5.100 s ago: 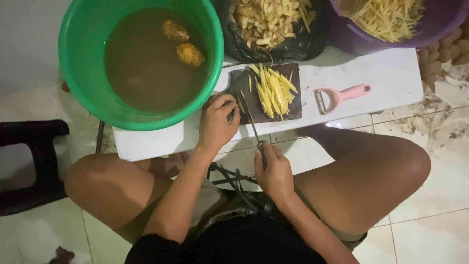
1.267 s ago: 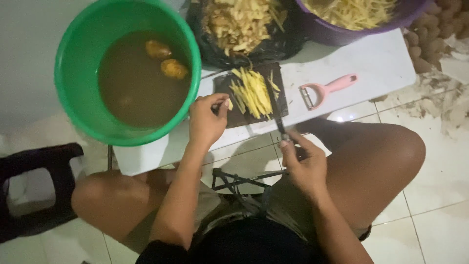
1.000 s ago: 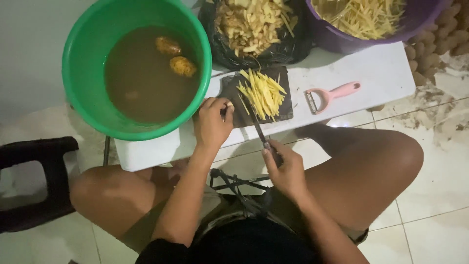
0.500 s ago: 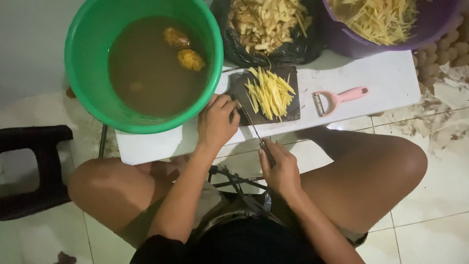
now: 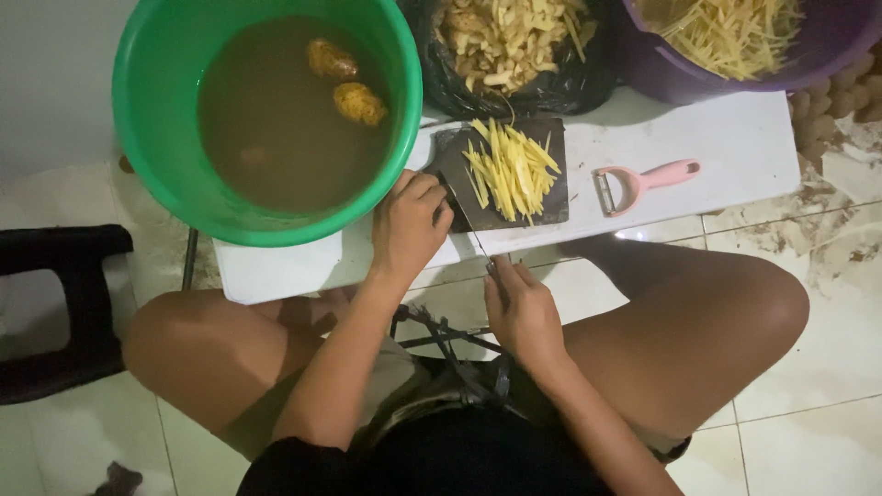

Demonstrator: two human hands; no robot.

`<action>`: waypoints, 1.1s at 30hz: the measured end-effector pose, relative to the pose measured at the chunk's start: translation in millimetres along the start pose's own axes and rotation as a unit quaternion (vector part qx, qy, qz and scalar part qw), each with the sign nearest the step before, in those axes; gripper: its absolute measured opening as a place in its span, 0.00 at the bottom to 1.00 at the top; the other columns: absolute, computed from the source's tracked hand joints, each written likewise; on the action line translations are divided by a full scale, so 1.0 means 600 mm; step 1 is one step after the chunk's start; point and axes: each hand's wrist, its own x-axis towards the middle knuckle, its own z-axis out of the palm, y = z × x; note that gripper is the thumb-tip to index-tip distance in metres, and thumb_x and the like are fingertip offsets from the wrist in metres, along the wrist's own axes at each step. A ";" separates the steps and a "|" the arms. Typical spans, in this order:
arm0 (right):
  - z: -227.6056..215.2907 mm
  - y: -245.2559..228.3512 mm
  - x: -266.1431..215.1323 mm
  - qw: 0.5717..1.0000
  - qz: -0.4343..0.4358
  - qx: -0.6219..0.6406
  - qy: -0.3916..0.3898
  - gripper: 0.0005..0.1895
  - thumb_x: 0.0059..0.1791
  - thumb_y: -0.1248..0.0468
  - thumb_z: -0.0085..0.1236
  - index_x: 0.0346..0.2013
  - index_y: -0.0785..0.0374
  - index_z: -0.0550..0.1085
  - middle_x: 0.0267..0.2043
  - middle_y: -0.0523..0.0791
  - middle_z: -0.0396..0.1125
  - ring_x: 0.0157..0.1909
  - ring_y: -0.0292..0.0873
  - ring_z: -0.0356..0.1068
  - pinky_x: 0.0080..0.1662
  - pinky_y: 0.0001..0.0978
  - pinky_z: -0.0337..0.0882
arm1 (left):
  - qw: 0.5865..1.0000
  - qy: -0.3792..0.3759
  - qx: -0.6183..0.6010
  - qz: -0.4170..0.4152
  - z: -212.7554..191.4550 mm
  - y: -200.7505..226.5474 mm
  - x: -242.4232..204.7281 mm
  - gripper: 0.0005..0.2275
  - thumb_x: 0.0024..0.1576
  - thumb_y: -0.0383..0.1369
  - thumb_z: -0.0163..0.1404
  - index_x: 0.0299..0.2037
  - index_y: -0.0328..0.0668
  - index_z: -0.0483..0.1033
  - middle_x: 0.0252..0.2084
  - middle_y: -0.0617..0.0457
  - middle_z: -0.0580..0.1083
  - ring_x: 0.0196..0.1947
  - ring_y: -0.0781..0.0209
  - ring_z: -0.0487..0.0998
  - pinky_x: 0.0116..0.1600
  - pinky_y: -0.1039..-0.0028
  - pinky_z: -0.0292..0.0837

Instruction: Cutting peeled potatoes into thin julienne strips using a kitchen knife on a small cutting board.

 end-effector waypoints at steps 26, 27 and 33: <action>0.004 -0.004 -0.014 0.998 -0.019 -0.025 0.047 0.14 0.52 0.66 0.58 0.49 0.72 0.79 0.33 0.57 0.74 0.34 0.61 0.78 0.32 0.43 0.78 | 0.997 0.053 0.047 -0.005 0.010 0.005 -0.016 0.06 0.60 0.30 0.54 0.38 0.43 0.86 0.38 0.54 0.79 0.46 0.55 0.77 0.54 0.61 0.66; 0.003 -0.005 -0.016 0.999 -0.016 -0.021 0.046 0.13 0.52 0.67 0.58 0.49 0.72 0.79 0.33 0.57 0.74 0.34 0.60 0.78 0.33 0.42 0.78 | 0.998 0.049 0.039 -0.007 0.005 0.008 -0.014 0.07 0.61 0.30 0.53 0.39 0.43 0.86 0.38 0.53 0.80 0.45 0.55 0.77 0.53 0.61 0.66; 0.001 -0.015 -0.014 1.000 -0.007 -0.012 0.025 0.14 0.53 0.66 0.57 0.49 0.74 0.78 0.34 0.59 0.73 0.34 0.62 0.77 0.30 0.45 0.77 | 0.998 0.037 0.053 -0.015 0.021 -0.001 -0.018 0.07 0.60 0.31 0.53 0.39 0.45 0.86 0.40 0.55 0.79 0.48 0.57 0.76 0.54 0.63 0.67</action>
